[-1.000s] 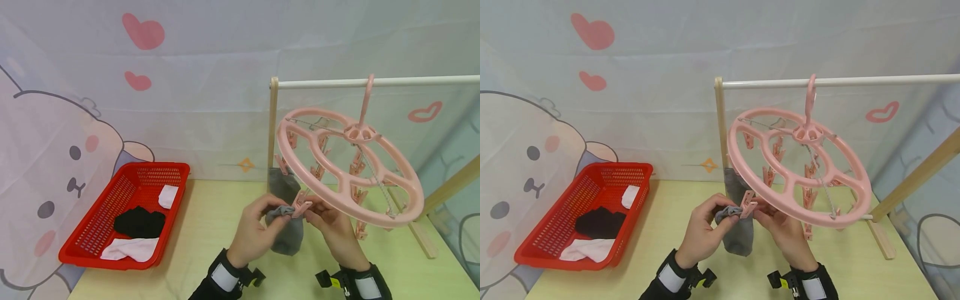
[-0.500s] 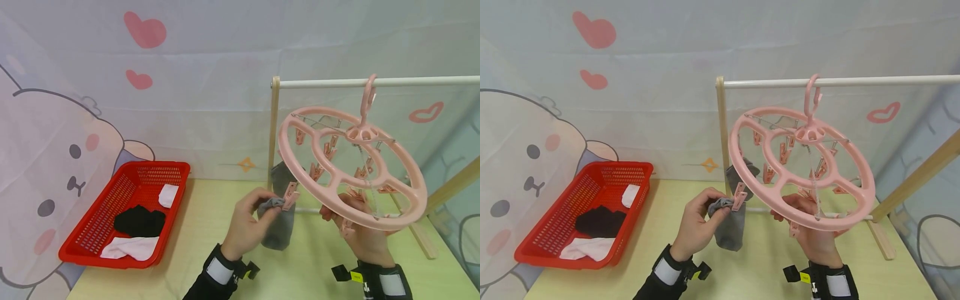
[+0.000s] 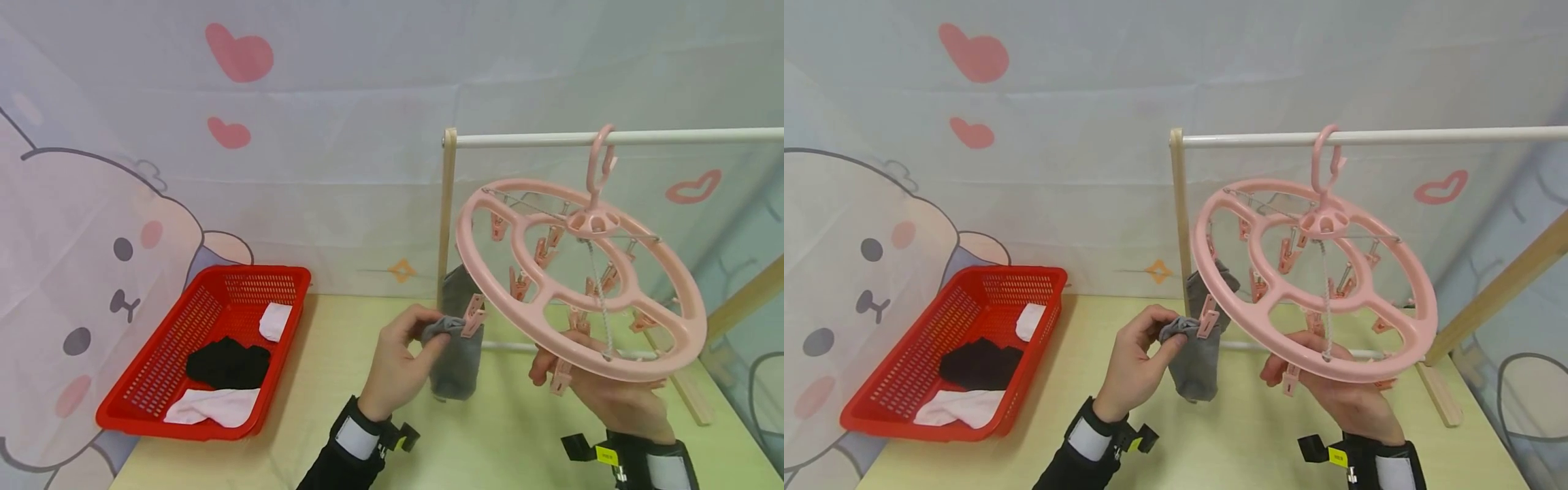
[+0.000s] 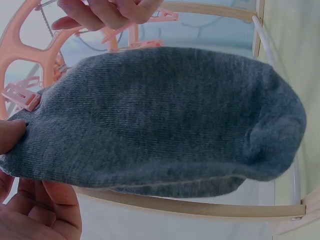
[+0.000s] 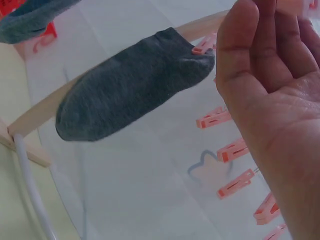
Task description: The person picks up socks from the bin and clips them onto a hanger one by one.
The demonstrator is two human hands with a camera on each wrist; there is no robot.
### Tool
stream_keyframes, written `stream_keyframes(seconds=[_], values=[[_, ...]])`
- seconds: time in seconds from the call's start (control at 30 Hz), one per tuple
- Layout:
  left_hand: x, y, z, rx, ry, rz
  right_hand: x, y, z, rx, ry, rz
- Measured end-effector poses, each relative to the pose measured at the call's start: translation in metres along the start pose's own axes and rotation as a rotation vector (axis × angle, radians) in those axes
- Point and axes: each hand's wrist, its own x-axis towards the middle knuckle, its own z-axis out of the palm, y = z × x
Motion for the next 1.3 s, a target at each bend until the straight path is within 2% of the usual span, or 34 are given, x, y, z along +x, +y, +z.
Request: stream_keyframes(seconds=[0.23,0.37,0.53,0.67,0.83,0.97,1.13,1.3], values=[[-0.001,-0.001,0.0,0.014,0.001,0.005,-0.004,-0.011,0.01,-0.203,0.098,0.143],[-0.001,0.0,-0.002,0.025,0.003,0.008,-0.006,-0.012,0.014,-0.344,0.174,0.206],[-0.001,-0.001,-0.003,0.027,0.007,0.001,-0.005,-0.013,0.019,-0.462,0.281,0.304],[-0.002,-0.001,-0.003,0.022,0.004,-0.003,0.0,-0.012,0.023,-0.49,0.319,0.325],[-0.002,0.002,-0.001,0.012,-0.019,-0.028,0.006,-0.008,0.027,-0.471,0.306,0.315],[-0.002,0.003,-0.002,0.012,-0.026,-0.044,0.009,-0.004,0.031,-0.443,0.304,0.348],[-0.002,0.003,-0.004,0.016,-0.011,-0.035,0.013,0.002,0.037,-0.459,0.295,0.366],[-0.001,0.001,-0.005,0.031,-0.001,-0.026,0.02,0.011,0.043,-0.494,0.291,0.344]])
